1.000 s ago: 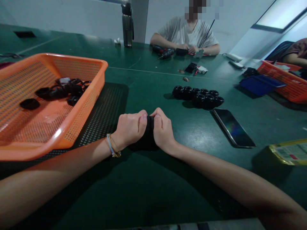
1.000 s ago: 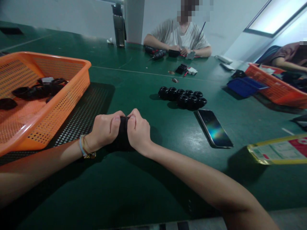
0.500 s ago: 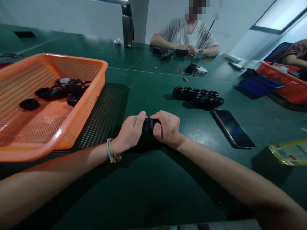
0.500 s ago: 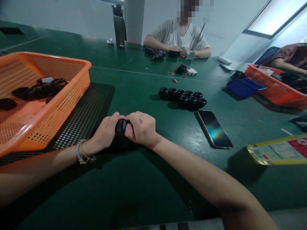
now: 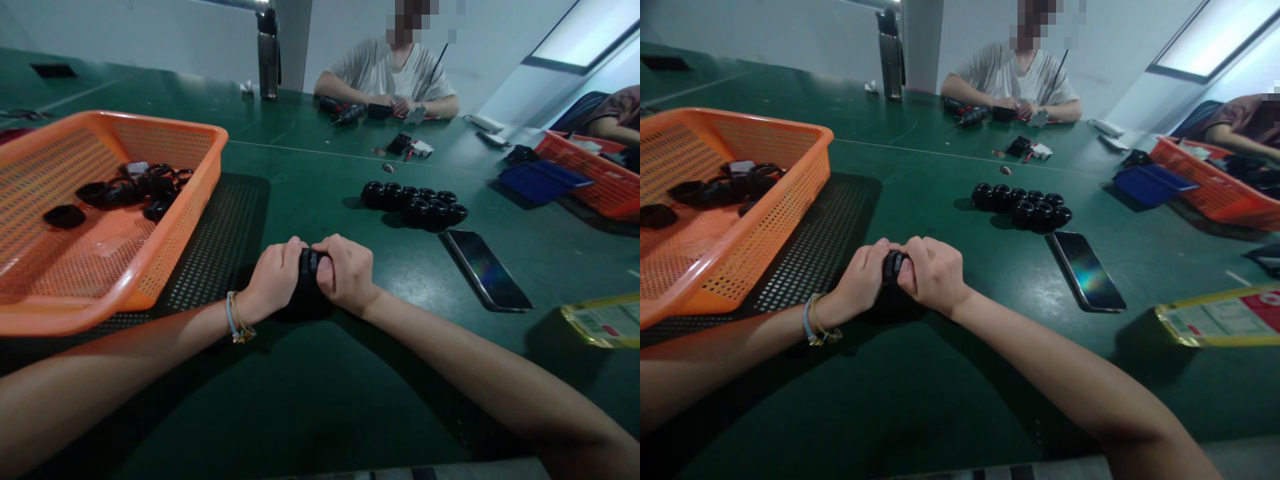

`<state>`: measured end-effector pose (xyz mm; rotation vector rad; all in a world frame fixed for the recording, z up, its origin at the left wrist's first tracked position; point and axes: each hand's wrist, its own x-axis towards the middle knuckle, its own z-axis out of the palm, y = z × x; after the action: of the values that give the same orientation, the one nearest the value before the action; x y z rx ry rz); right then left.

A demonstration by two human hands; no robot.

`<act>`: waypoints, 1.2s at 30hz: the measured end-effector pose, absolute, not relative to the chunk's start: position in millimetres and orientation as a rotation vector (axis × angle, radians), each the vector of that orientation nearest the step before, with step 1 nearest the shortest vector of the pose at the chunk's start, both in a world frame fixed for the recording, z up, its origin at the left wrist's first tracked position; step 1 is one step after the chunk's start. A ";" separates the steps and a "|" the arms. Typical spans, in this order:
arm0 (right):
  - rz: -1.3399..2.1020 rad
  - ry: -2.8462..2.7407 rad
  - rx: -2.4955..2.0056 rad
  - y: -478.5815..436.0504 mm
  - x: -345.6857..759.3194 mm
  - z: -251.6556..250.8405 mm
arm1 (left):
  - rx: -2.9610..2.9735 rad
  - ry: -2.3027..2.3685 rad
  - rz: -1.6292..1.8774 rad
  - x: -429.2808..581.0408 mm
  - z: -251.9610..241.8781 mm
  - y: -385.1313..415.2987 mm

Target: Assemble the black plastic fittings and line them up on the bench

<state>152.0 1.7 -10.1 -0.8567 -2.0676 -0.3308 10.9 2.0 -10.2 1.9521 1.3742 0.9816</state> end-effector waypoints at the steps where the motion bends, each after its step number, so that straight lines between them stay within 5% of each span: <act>1: -0.302 -2.060 -0.879 1.1 151.4 -10.5 | 1.958 1.384 0.977 10.9 -8.9 1.3; 36: 0.250 -1.780 -1.300 -9.3 135.5 -8.3 | 2.447 1.450 0.956 4.9 -2.1 1.4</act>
<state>135.5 -9.3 -8.3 -1.3002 -1.7800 0.2504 4.9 1.4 -2.1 2.4469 1.4499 0.9559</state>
